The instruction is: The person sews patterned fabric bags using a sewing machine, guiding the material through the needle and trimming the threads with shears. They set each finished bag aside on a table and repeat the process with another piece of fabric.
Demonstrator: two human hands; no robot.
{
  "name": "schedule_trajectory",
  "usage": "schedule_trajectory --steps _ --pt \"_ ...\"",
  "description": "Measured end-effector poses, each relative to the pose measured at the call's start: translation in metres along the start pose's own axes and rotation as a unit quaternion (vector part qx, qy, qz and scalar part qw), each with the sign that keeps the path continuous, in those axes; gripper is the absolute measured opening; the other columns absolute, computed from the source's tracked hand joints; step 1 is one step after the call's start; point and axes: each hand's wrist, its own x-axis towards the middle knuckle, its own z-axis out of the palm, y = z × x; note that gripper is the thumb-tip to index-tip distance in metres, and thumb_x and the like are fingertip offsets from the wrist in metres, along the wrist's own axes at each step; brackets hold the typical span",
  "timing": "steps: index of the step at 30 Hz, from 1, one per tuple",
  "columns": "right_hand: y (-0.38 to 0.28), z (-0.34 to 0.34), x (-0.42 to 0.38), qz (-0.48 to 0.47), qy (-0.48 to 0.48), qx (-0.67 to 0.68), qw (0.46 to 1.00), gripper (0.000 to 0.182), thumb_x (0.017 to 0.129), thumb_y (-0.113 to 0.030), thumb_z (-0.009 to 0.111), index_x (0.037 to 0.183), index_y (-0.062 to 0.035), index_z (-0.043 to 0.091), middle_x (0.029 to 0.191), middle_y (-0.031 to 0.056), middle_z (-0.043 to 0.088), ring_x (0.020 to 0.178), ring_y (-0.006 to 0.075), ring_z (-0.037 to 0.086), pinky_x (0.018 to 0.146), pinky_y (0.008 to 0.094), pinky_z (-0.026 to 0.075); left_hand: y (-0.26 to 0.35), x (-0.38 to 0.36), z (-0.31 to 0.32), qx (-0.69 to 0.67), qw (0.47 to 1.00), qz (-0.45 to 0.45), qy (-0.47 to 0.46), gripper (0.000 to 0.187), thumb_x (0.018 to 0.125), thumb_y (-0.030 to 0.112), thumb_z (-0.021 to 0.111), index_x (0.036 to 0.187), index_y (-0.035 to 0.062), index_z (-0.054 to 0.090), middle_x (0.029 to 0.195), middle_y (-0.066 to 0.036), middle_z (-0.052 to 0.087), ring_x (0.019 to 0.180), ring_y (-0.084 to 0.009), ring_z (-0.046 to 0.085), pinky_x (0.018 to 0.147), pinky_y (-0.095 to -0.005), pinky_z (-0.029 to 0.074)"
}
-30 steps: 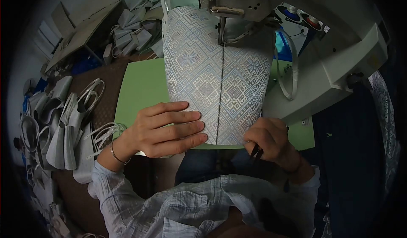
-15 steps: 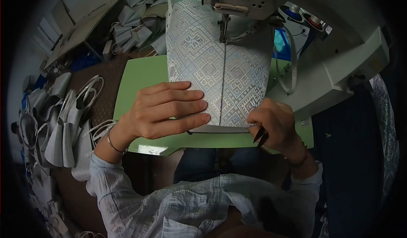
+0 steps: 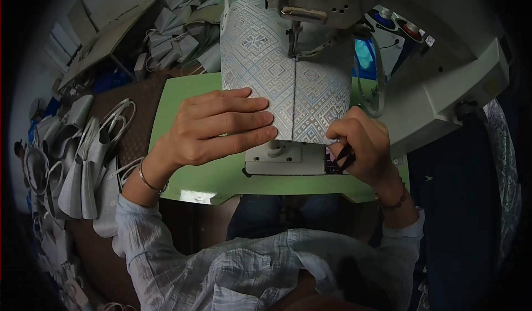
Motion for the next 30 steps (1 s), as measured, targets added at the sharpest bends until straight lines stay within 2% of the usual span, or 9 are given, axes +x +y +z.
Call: schedule_trajectory --steps 5,7,8,15,18,30 --pt "0.006 0.000 0.005 -0.001 0.002 -0.008 1.000 0.026 0.062 0.008 0.065 0.084 -0.0040 0.056 0.068 0.0061 0.053 0.052 0.0177 0.052 0.047 0.0294 0.040 -0.008 0.002 0.001 -0.002 1.000 0.004 0.006 0.023 0.073 0.012 0.072 0.096 0.0114 0.075 0.096 -0.002 0.071 0.098 -0.0217 0.068 0.087 -0.0382 0.058" --pt "0.006 -0.001 0.007 0.012 -0.012 -0.027 0.999 0.023 0.067 -0.001 0.070 0.084 -0.0046 0.055 0.072 0.0068 0.052 0.057 0.0207 0.059 0.049 0.0326 0.046 -0.011 0.003 0.002 -0.009 1.000 0.003 0.007 0.023 0.073 0.011 0.073 0.096 0.0113 0.074 0.096 -0.003 0.071 0.098 -0.0218 0.068 0.087 -0.0384 0.058" --pt "0.007 -0.002 0.009 0.011 -0.012 -0.027 0.999 0.023 0.067 -0.001 0.070 0.084 -0.0046 0.055 0.072 0.0068 0.052 0.057 0.0207 0.059 0.049 0.0326 0.046 -0.014 0.003 0.002 -0.014 1.000 0.002 0.009 0.024 0.072 0.010 0.073 0.096 0.0111 0.074 0.097 -0.003 0.071 0.098 -0.0220 0.068 0.087 -0.0387 0.058" --pt "0.016 0.000 0.018 0.006 -0.004 -0.045 0.999 0.027 0.065 0.004 0.071 0.084 -0.0040 0.054 0.073 0.0074 0.053 0.058 0.0206 0.060 0.050 0.0324 0.047 -0.024 0.006 0.006 -0.014 1.000 -0.003 0.010 0.026 0.071 0.010 0.072 0.097 0.0108 0.073 0.098 -0.003 0.071 0.098 -0.0231 0.068 0.085 -0.0382 0.058" --pt "0.023 0.002 0.019 0.000 -0.002 -0.054 0.999 0.029 0.063 0.005 0.072 0.085 -0.0037 0.054 0.074 0.0073 0.054 0.059 0.0201 0.060 0.050 0.0317 0.047 -0.028 0.009 0.007 0.003 1.000 -0.010 0.006 0.020 0.071 0.009 0.077 0.091 0.0117 0.075 0.093 -0.004 0.072 0.096 -0.0237 0.070 0.087 -0.0407 0.059" --pt "0.037 0.004 0.030 0.012 -0.008 -0.057 0.998 0.039 0.057 0.014 0.072 0.087 -0.0034 0.055 0.077 0.0060 0.057 0.065 0.0177 0.064 0.053 0.0287 0.053 -0.046 0.013 0.010 -0.031 0.999 -0.030 -0.002 0.022 0.072 0.002 0.073 0.094 0.0073 0.074 0.098 -0.008 0.071 0.100 -0.0269 0.069 0.088 -0.0390 0.058"
